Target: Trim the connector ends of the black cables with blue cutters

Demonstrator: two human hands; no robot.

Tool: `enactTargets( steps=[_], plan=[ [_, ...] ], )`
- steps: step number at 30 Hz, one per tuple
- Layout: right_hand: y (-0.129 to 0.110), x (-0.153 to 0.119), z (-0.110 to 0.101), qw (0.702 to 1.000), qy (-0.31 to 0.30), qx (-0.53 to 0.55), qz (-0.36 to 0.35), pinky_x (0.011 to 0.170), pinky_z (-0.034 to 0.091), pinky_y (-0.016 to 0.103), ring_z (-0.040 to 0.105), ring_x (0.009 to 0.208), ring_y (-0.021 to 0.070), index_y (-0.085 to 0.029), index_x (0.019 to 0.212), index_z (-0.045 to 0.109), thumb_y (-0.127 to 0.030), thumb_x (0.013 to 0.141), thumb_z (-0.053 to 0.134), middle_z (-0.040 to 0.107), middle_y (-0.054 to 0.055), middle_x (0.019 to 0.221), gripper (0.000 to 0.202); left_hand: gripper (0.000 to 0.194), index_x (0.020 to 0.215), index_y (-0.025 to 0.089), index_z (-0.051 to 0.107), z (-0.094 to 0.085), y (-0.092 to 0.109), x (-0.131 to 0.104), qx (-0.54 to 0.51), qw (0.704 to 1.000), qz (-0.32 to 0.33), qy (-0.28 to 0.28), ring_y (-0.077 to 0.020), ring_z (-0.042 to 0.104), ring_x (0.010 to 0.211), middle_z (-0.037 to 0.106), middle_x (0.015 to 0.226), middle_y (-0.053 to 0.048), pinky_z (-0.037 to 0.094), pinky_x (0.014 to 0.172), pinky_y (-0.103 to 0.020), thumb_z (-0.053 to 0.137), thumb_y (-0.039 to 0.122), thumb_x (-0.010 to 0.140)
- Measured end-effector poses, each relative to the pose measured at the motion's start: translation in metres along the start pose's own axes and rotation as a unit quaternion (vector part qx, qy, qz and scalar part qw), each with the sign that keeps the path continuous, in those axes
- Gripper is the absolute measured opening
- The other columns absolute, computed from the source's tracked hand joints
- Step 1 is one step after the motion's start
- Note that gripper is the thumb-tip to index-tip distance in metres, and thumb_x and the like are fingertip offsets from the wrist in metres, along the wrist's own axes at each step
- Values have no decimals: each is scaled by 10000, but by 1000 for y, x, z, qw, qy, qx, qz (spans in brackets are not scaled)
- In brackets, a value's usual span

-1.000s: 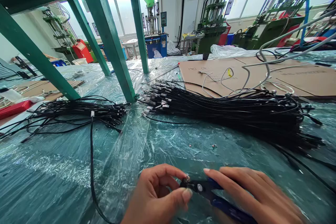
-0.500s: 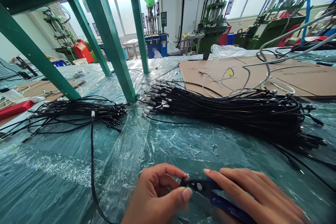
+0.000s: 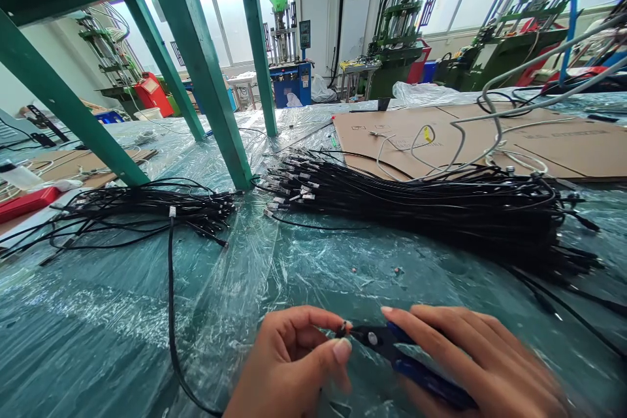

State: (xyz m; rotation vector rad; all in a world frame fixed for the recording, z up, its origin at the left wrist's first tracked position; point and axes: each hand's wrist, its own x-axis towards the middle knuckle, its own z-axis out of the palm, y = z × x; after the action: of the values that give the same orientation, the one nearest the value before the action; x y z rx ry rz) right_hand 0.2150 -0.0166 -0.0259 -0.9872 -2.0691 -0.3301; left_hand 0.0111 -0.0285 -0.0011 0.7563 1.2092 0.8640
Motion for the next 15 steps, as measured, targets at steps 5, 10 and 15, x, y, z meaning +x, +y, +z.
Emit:
enactTargets(
  steps=[5,10,15],
  plan=[
    [-2,3,1,1000,10,10,5,736,472,274,631,766,136,-208,984,671,-197,867,557,678,13,842,164,531,850,131,656,-2,1,-2,3,1000,-21,-8,8,278,272,647,487,31,153,307,-157,820,545,561],
    [-2,5,0,1000,3,16,3,736,477,264,632,762,130,-209,991,666,-172,859,557,680,13,834,175,457,875,129,662,-5,-12,2,-17,1000,2,-4,8,257,271,663,494,22,206,318,-156,800,493,635],
    [-4,6,-1,1000,0,0,-1,718,492,275,649,759,140,-211,989,663,-175,858,546,690,17,836,179,429,854,131,679,-3,-19,3,-17,999,27,19,7,230,274,654,474,26,158,323,-166,805,476,632]
  ],
)
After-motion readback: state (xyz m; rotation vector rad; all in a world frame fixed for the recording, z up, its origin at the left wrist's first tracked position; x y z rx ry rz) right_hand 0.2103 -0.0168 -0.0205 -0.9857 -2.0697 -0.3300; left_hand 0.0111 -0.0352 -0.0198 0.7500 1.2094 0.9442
